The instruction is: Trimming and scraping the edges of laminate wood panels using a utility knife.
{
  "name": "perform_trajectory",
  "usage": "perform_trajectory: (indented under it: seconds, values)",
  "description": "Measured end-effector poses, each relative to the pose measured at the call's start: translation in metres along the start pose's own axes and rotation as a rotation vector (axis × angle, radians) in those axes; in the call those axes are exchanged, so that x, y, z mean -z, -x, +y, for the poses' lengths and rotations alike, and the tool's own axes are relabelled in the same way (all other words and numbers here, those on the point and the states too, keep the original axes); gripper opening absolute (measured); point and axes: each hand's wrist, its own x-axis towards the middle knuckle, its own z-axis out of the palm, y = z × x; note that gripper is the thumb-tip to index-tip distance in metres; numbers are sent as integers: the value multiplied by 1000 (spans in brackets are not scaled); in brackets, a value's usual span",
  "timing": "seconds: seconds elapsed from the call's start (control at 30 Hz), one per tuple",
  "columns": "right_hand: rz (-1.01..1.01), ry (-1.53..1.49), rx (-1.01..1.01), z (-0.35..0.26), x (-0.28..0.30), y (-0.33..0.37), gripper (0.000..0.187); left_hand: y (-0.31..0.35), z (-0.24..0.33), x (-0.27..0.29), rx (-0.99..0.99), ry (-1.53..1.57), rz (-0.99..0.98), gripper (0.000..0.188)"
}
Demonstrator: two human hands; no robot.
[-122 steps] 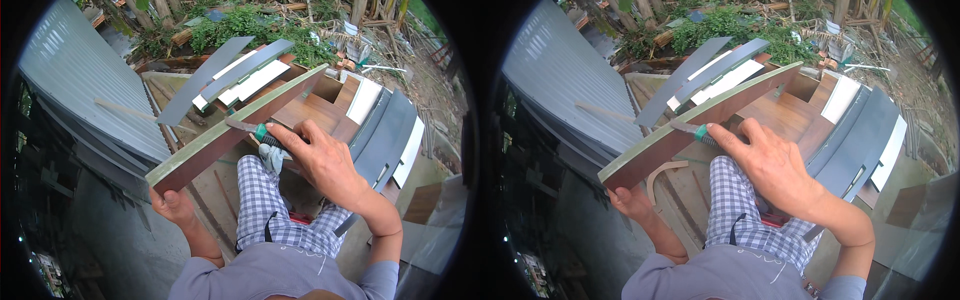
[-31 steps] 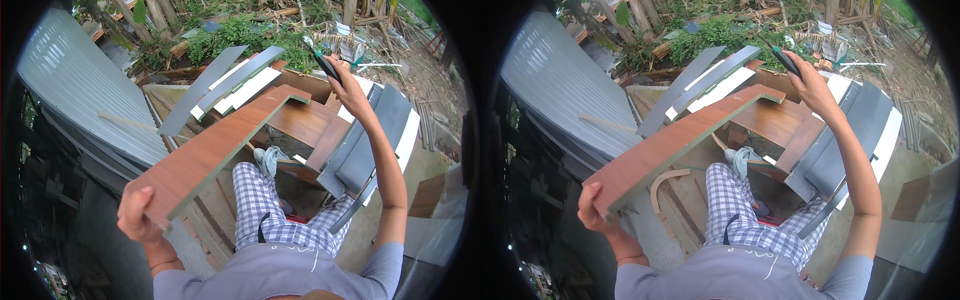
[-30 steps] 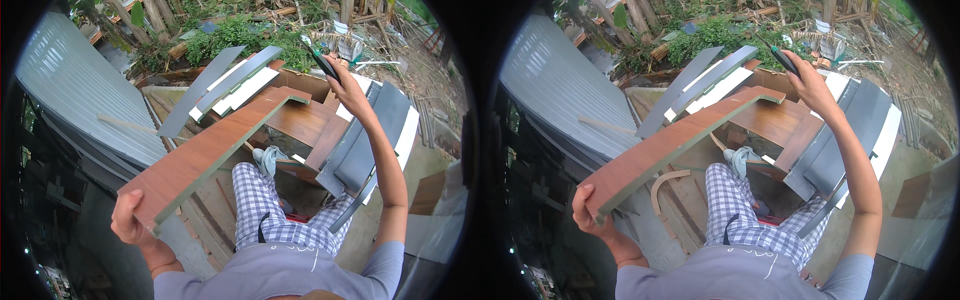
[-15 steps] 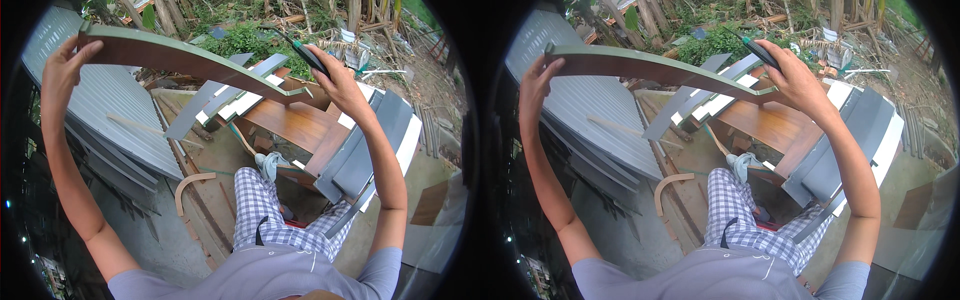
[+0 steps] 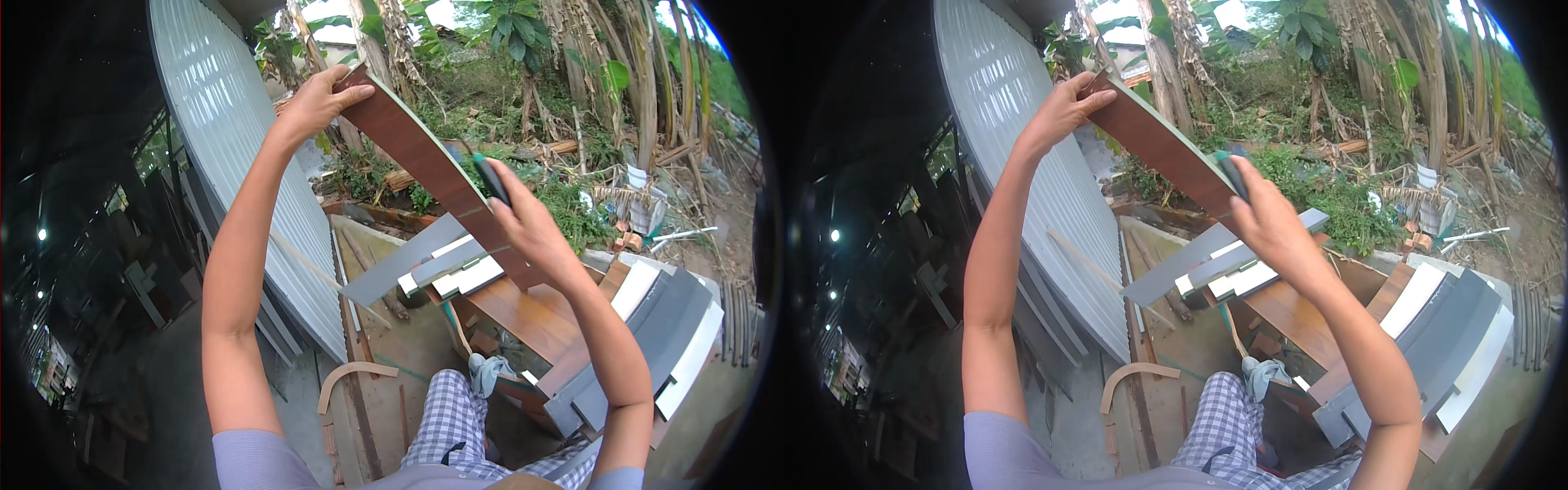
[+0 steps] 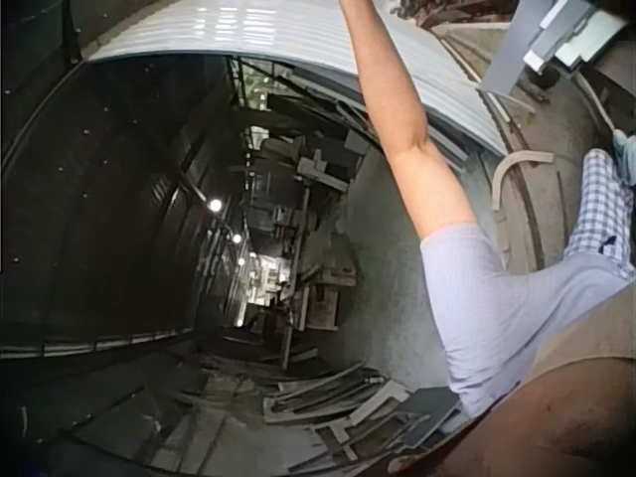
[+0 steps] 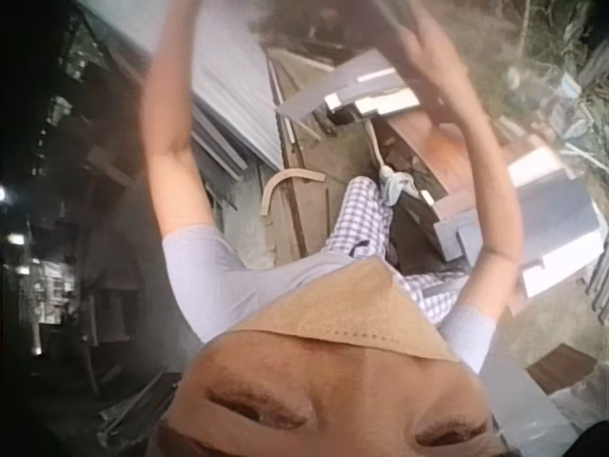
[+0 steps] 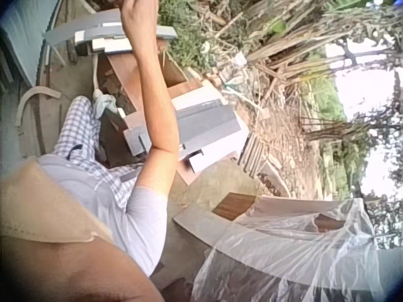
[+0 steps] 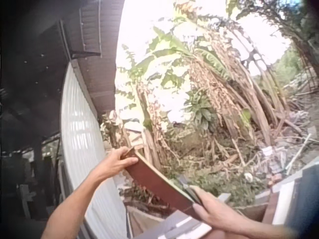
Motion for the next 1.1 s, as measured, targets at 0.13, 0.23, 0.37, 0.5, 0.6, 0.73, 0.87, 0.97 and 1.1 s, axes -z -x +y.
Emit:
perform_trajectory:
  seconds: [0.13, 0.23, 0.37, 0.5, 0.6, 0.73, 0.87, 0.97, 1.1]
  values:
    - [19, -74, 67, -48, -29, -42, 46, 9, 16, 1, 34, 150, -17, 41]
    - [145, -47, 120, -64, -42, -66, 45, 11, 25, 4, 35, 203, -62, 30]
    - [153, -42, 113, -73, -53, -76, 45, 15, 22, 1, 50, 266, -65, 31]
    - [117, -23, 61, -52, -57, -63, 46, 14, 10, -12, -2, 306, -8, 41]
    - [69, -3, -116, -33, -60, -40, 41, 17, 11, -17, 26, 336, 42, 42]
    - [63, -33, -310, 8, -80, -6, 45, 20, -11, -7, 133, 327, 10, 42]
    - [90, 22, -405, 71, -94, 36, 46, 20, -37, -12, 196, 214, 40, 45]
    - [64, 96, -537, 112, -98, 61, 47, 21, -50, -20, 249, 247, 87, 54]
    - [15, 256, -700, 164, -98, 95, 47, 24, -70, -32, 293, 252, 115, 56]
